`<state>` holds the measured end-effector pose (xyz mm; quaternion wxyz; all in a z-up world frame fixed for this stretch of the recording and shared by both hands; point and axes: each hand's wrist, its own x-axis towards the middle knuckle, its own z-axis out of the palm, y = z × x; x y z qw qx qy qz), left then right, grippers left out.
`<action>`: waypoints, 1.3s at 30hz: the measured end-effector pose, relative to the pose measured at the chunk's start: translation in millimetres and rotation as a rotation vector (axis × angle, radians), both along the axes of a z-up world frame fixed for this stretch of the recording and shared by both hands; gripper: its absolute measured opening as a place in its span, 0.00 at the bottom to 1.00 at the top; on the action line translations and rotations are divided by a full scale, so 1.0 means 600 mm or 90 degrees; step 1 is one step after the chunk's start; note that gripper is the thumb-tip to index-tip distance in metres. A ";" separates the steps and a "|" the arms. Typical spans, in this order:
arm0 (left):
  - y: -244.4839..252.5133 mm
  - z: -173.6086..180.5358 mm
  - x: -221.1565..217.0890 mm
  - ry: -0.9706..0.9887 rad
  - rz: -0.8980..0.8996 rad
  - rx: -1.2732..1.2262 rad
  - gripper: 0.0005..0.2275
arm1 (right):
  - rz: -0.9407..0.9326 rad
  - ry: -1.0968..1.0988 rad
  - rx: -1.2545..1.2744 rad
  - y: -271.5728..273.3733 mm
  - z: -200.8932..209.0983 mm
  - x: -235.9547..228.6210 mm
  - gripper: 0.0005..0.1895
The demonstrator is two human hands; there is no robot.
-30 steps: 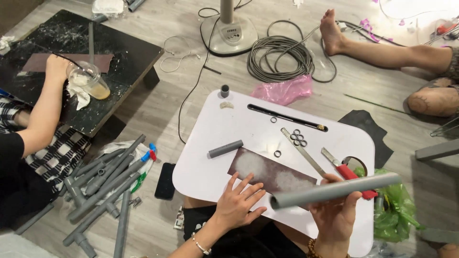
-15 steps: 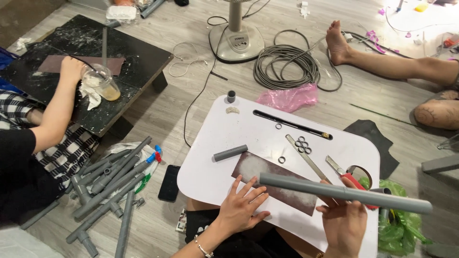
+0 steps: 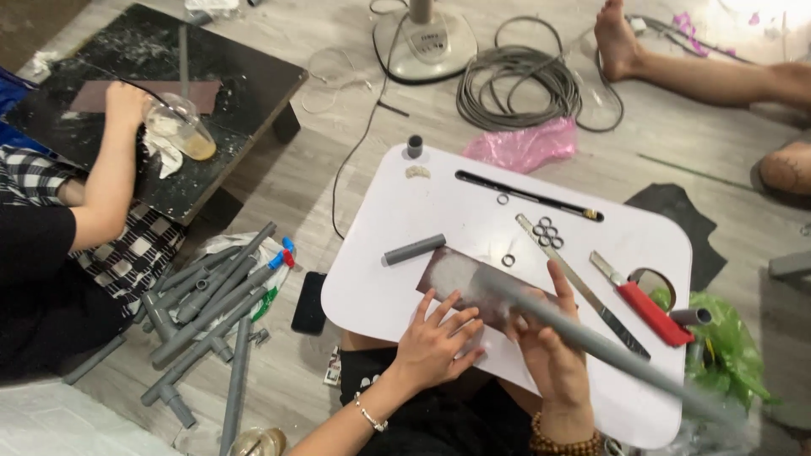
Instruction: The person assembles several small gray pipe rings onto a larger gray pipe, then removes them. They then pick up a long gray pipe and rub its surface against a sandpaper sheet on the table.
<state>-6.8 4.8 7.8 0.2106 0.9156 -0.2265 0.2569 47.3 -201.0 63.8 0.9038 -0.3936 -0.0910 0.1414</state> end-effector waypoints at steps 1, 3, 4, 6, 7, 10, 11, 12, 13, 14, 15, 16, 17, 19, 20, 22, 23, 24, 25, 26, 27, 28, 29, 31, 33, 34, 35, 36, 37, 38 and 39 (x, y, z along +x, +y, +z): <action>-0.001 0.000 0.003 -0.016 0.011 0.013 0.17 | -0.002 -0.036 0.017 0.016 0.023 -0.016 0.55; -0.001 0.002 0.004 -0.013 0.009 0.012 0.17 | -0.045 0.055 0.050 0.011 0.001 -0.023 0.44; 0.001 0.004 0.004 -0.016 0.013 0.015 0.17 | -0.081 0.141 0.088 0.009 -0.010 -0.026 0.33; 0.000 0.003 0.000 -0.015 0.010 0.012 0.16 | -0.125 0.137 0.044 0.002 -0.012 -0.029 0.24; 0.000 0.004 0.001 -0.018 0.012 0.011 0.16 | -0.164 0.129 0.001 0.000 -0.011 -0.027 0.17; 0.001 0.003 0.001 -0.005 0.006 0.009 0.16 | -0.125 0.022 -0.056 -0.003 0.026 -0.032 0.18; 0.001 0.002 0.000 -0.002 0.007 0.009 0.16 | -0.124 0.025 -0.056 -0.010 0.017 -0.027 0.18; 0.001 0.001 0.001 -0.009 0.010 0.011 0.16 | -0.095 0.018 -0.013 -0.018 0.007 -0.023 0.20; 0.000 0.001 0.001 -0.016 0.012 0.012 0.16 | -0.066 0.011 0.030 -0.027 -0.001 -0.020 0.24; 0.000 0.000 0.001 -0.015 0.010 0.013 0.16 | -0.069 0.012 0.030 -0.025 0.008 -0.019 0.24; 0.000 -0.001 0.001 -0.015 0.011 0.016 0.15 | -0.078 0.019 0.037 -0.023 0.019 -0.018 0.26; 0.000 -0.001 0.001 -0.016 0.014 0.019 0.15 | -0.084 0.026 0.044 -0.020 0.029 -0.016 0.28; 0.001 -0.001 0.003 -0.016 0.014 0.019 0.15 | -0.084 0.027 0.044 -0.020 0.035 -0.011 0.28; 0.000 -0.002 0.002 -0.020 0.013 0.019 0.15 | -0.166 0.228 0.272 -0.022 0.046 -0.005 0.14; 0.000 -0.003 0.002 -0.018 0.012 0.018 0.15 | -0.167 0.230 0.270 -0.021 0.051 0.001 0.14; 0.000 -0.003 0.003 -0.015 0.017 0.021 0.15 | -0.291 0.312 0.416 -0.019 0.062 0.013 0.16; -0.001 -0.002 0.001 -0.014 0.016 0.021 0.15 | -0.293 0.313 0.416 -0.028 0.055 0.013 0.16; -0.001 -0.001 0.001 -0.013 0.016 0.022 0.15 | -0.257 0.251 0.429 -0.035 0.048 0.015 0.15; 0.000 0.000 0.002 -0.013 0.016 0.023 0.15 | -0.221 0.189 0.440 -0.042 0.041 0.018 0.17; 0.000 0.001 0.002 -0.010 0.018 0.022 0.15 | -0.219 0.192 0.439 -0.039 0.044 0.016 0.17; 0.000 0.002 0.003 -0.010 0.018 0.014 0.16 | -0.317 0.179 0.324 -0.037 0.046 0.013 0.19; -0.001 0.002 0.003 -0.009 0.016 0.005 0.16 | -0.413 0.163 0.205 -0.035 0.048 0.010 0.21; -0.001 0.000 0.001 -0.007 0.017 0.004 0.16 | -0.413 0.165 0.203 -0.029 0.046 0.003 0.21; -0.001 -0.002 0.002 -0.016 0.017 0.006 0.14 | -0.600 0.030 -0.063 -0.015 0.044 -0.007 0.28; -0.001 -0.004 0.000 -0.016 0.019 0.007 0.14 | -0.599 -0.183 -0.222 -0.019 0.031 -0.007 0.28; -0.001 -0.005 0.001 -0.017 0.021 0.009 0.15 | -0.594 -0.399 -0.376 -0.020 0.025 -0.005 0.32; -0.001 -0.005 0.002 -0.020 0.022 0.009 0.15 | -0.594 -0.402 -0.375 -0.014 0.034 -0.006 0.32; -0.001 -0.005 0.002 -0.018 0.020 0.010 0.15 | -0.601 -0.399 -0.403 -0.009 0.043 -0.009 0.29; -0.001 -0.005 0.002 -0.015 0.019 0.011 0.15 | -0.607 -0.396 -0.432 -0.003 0.051 -0.012 0.27; -0.001 -0.004 0.002 -0.017 0.019 0.012 0.15 | -0.608 -0.397 -0.430 -0.009 0.049 -0.009 0.27; -0.001 -0.003 0.003 -0.012 0.017 0.009 0.15 | -0.616 -0.489 -0.507 -0.015 0.046 -0.006 0.20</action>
